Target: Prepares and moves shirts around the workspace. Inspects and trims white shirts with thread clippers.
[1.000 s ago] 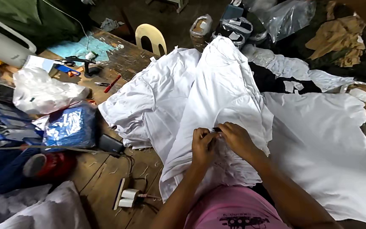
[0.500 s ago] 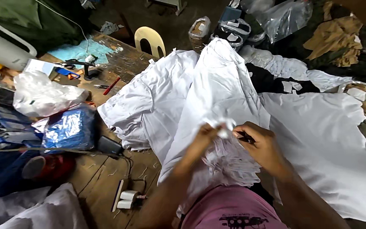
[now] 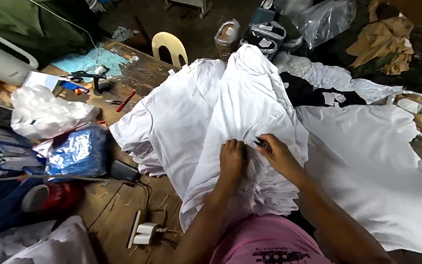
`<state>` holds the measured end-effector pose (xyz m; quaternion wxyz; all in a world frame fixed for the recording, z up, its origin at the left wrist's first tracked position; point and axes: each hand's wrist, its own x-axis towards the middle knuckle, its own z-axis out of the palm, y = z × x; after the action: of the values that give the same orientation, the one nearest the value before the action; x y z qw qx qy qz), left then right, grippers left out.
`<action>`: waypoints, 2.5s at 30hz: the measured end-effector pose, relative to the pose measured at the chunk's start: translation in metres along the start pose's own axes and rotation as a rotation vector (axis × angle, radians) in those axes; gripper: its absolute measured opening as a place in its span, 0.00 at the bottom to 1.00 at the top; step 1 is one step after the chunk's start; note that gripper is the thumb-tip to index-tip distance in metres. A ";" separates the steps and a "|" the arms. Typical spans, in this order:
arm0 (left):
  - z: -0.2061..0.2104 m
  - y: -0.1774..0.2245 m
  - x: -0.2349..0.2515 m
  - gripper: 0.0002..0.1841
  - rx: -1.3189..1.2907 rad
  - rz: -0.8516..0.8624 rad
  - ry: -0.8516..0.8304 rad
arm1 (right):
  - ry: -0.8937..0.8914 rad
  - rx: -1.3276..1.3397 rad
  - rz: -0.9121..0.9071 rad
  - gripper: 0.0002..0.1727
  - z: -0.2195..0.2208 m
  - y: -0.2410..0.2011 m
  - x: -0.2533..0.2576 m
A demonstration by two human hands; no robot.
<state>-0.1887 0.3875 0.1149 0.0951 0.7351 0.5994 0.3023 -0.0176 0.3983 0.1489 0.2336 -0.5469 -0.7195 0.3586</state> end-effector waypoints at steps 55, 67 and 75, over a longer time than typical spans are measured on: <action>-0.003 0.020 -0.030 0.11 -0.012 -0.007 0.087 | 0.143 -0.332 -0.065 0.16 0.015 0.009 -0.003; -0.018 0.015 -0.045 0.07 -0.229 -0.053 0.027 | 0.026 -0.350 -0.248 0.17 0.022 0.005 -0.022; -0.018 0.019 -0.034 0.06 -0.227 0.062 0.022 | -0.005 -0.296 -0.179 0.18 0.021 0.005 -0.015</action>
<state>-0.1868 0.3470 0.1276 0.1619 0.7343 0.5392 0.3792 -0.0258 0.3792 0.1327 0.1798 -0.5083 -0.8108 0.2278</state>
